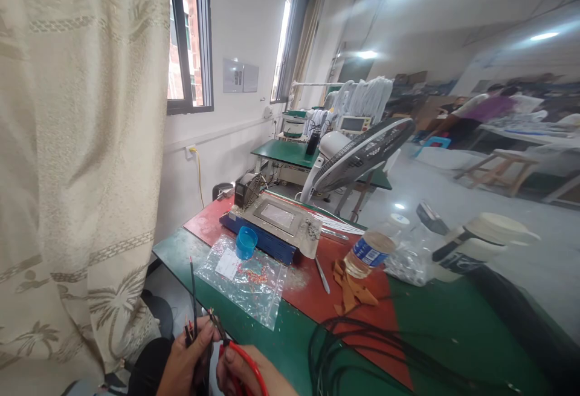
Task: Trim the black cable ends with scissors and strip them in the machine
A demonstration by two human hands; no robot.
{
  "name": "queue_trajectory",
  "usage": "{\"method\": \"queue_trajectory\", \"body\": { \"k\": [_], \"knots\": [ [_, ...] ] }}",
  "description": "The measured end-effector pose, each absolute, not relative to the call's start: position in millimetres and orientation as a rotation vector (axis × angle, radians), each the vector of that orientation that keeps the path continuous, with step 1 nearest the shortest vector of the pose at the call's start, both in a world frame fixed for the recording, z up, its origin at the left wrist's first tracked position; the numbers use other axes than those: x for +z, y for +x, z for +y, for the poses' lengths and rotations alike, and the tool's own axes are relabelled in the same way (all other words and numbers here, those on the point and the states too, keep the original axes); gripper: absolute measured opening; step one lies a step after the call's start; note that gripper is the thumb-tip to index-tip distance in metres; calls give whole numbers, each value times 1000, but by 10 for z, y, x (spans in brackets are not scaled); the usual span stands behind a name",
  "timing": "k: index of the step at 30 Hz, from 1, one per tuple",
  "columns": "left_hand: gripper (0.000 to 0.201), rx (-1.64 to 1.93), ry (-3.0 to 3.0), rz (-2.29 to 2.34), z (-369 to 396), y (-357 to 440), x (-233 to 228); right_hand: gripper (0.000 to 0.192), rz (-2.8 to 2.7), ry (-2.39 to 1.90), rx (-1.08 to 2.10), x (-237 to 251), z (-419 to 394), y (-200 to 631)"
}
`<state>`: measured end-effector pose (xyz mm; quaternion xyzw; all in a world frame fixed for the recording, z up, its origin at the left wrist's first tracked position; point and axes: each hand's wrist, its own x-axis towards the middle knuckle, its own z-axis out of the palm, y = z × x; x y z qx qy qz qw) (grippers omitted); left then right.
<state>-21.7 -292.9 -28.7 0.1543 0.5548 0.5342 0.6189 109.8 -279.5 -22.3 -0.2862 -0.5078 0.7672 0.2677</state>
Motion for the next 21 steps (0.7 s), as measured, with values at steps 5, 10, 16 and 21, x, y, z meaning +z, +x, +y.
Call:
{"method": "queue_trajectory", "body": {
  "k": [5,10,16,21],
  "knots": [
    [25,1193,372,1254,-2937,-211,-308,62,-1331,-806,2078,-225,-2804,1103],
    [24,1214,377,1248,-2943,-213,-286,61,-1289,-842,2093,-237,-2813,1109],
    [31,1212,337,1188,-2920,-232,-319,60,-1277,-823,2132,-282,-2822,1107],
    [27,1192,348,1198,-2925,-233,-331,60,-1284,-797,2132,-277,-2840,1119]
  ]
}}
